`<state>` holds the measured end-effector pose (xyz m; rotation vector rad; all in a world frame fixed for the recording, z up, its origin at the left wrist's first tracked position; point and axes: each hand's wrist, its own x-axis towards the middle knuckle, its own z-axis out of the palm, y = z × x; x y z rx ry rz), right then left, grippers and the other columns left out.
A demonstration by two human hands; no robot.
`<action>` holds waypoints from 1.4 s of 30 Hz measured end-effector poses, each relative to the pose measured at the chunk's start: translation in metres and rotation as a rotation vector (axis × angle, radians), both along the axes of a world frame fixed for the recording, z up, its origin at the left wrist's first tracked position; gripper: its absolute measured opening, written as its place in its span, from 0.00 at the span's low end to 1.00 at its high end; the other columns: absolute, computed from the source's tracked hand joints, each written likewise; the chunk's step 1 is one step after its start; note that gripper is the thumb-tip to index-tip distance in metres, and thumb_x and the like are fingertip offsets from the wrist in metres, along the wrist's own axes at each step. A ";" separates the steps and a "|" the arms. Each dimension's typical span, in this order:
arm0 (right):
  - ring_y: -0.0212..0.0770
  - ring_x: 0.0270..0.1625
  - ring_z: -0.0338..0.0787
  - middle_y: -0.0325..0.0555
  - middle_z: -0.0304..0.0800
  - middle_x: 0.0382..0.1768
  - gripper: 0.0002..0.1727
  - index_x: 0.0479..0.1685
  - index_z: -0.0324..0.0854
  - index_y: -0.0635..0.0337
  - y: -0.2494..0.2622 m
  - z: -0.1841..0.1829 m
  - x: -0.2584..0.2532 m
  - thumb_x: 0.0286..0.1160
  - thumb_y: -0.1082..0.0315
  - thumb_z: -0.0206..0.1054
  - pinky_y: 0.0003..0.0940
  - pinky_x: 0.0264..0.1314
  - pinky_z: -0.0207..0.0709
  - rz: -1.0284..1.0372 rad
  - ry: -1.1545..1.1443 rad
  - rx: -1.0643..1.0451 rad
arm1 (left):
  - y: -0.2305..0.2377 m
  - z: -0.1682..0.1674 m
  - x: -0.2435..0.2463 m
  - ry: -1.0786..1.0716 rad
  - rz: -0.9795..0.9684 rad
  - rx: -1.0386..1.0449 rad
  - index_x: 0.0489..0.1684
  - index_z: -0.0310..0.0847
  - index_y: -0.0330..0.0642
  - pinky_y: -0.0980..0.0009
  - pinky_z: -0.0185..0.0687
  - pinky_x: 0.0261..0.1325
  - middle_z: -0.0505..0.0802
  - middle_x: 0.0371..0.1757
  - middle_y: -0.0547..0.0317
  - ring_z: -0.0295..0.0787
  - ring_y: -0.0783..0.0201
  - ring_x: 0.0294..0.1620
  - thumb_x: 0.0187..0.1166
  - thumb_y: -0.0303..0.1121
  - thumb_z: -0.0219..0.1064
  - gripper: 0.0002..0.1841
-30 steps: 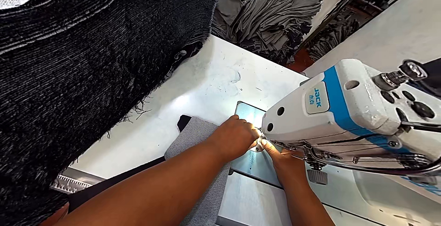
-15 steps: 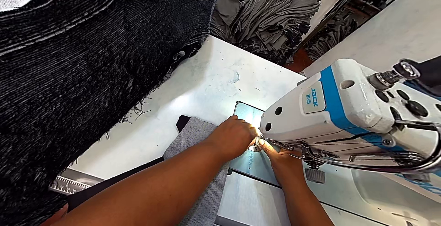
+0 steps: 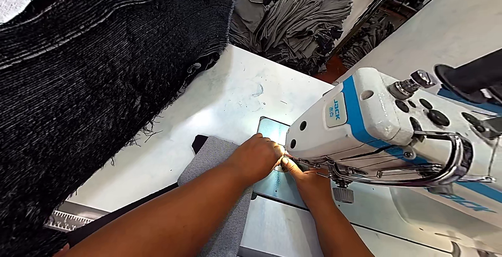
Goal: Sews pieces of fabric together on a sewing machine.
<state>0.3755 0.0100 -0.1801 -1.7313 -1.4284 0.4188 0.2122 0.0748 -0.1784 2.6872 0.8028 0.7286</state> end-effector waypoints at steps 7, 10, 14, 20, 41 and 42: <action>0.39 0.42 0.91 0.52 0.92 0.35 0.08 0.39 0.90 0.68 0.000 0.001 -0.006 0.67 0.71 0.77 0.38 0.51 0.82 -0.025 -0.173 -0.018 | -0.001 -0.004 0.002 -0.081 0.014 0.004 0.28 0.90 0.34 0.59 0.85 0.48 0.92 0.31 0.49 0.93 0.52 0.40 0.75 0.29 0.71 0.08; 0.52 0.49 0.91 0.59 0.92 0.40 0.10 0.42 0.90 0.69 0.001 -0.002 -0.004 0.73 0.69 0.72 0.52 0.56 0.80 -0.032 -0.226 -0.086 | -0.002 -0.009 0.001 -0.230 0.031 0.059 0.25 0.90 0.35 0.61 0.89 0.47 0.93 0.32 0.50 0.94 0.53 0.41 0.69 0.30 0.73 0.07; 0.56 0.60 0.87 0.61 0.91 0.48 0.16 0.41 0.88 0.71 -0.022 -0.002 0.003 0.77 0.65 0.62 0.54 0.68 0.76 0.147 -0.126 -0.134 | -0.008 -0.013 -0.008 -0.208 -0.096 0.162 0.37 0.95 0.43 0.58 0.87 0.55 0.96 0.39 0.57 0.94 0.56 0.48 0.75 0.34 0.68 0.09; 0.44 0.62 0.85 0.53 0.90 0.51 0.07 0.22 0.85 0.62 -0.069 -0.008 0.008 0.61 0.72 0.62 0.35 0.67 0.75 0.384 -0.002 0.083 | -0.023 0.006 -0.022 0.143 -0.310 0.045 0.36 0.89 0.39 0.52 0.81 0.50 0.93 0.41 0.51 0.91 0.48 0.48 0.86 0.34 0.60 0.14; 0.55 0.91 0.61 0.36 0.76 0.84 0.35 0.78 0.81 0.48 -0.093 0.013 -0.049 0.81 0.35 0.57 0.73 0.88 0.41 0.469 -0.422 -0.321 | -0.032 0.033 -0.058 0.477 0.197 -0.303 0.52 0.87 0.34 0.47 0.75 0.67 0.93 0.48 0.45 0.88 0.46 0.58 0.80 0.54 0.70 0.26; 0.55 0.91 0.62 0.36 0.76 0.83 0.34 0.77 0.82 0.48 -0.095 0.012 -0.047 0.82 0.37 0.57 0.73 0.88 0.42 0.446 -0.416 -0.308 | -0.032 0.031 -0.055 0.439 0.174 -0.292 0.51 0.87 0.34 0.46 0.75 0.65 0.92 0.47 0.46 0.88 0.47 0.56 0.79 0.53 0.71 0.26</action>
